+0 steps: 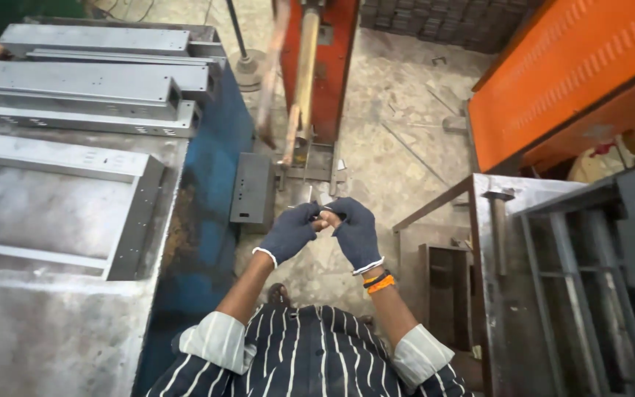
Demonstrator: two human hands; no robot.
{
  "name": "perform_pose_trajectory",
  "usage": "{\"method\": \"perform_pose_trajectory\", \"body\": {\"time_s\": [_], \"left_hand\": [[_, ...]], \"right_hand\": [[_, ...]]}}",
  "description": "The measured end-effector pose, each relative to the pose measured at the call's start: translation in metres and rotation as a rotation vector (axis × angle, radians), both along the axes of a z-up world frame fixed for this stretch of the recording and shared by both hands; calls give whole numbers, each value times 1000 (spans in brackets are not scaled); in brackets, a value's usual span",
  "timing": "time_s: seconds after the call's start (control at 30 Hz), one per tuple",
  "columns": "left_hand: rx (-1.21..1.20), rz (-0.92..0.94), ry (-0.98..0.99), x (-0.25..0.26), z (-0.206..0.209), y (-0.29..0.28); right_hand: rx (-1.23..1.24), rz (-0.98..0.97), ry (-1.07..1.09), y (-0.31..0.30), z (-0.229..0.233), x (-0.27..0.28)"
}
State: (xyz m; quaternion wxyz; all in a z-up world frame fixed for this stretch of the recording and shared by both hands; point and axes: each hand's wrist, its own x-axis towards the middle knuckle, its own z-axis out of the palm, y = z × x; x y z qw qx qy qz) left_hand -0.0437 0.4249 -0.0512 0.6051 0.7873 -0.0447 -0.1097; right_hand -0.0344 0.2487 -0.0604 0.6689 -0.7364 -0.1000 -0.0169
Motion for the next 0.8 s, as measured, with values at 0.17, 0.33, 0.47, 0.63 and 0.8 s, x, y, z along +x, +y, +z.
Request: {"method": "perform_pose_trajectory", "body": {"time_s": [0.17,0.33,0.47,0.63,0.8], "left_hand": [[-170,-35,126,0,-27,60],[211,374,51,9,-67,168],[741,724,-78,7,-74,280],[1152,743,204,-5,-132,384],[976,616,210,-17,-192,426]], "right_hand": [[28,-9,169,53,-2,4],[-8,-2,193,82,-11,10],[-219,97,91,103,-23,12],[-264,217,157,120,-25,4],[-289,242,232,121,-27,-3]]}}
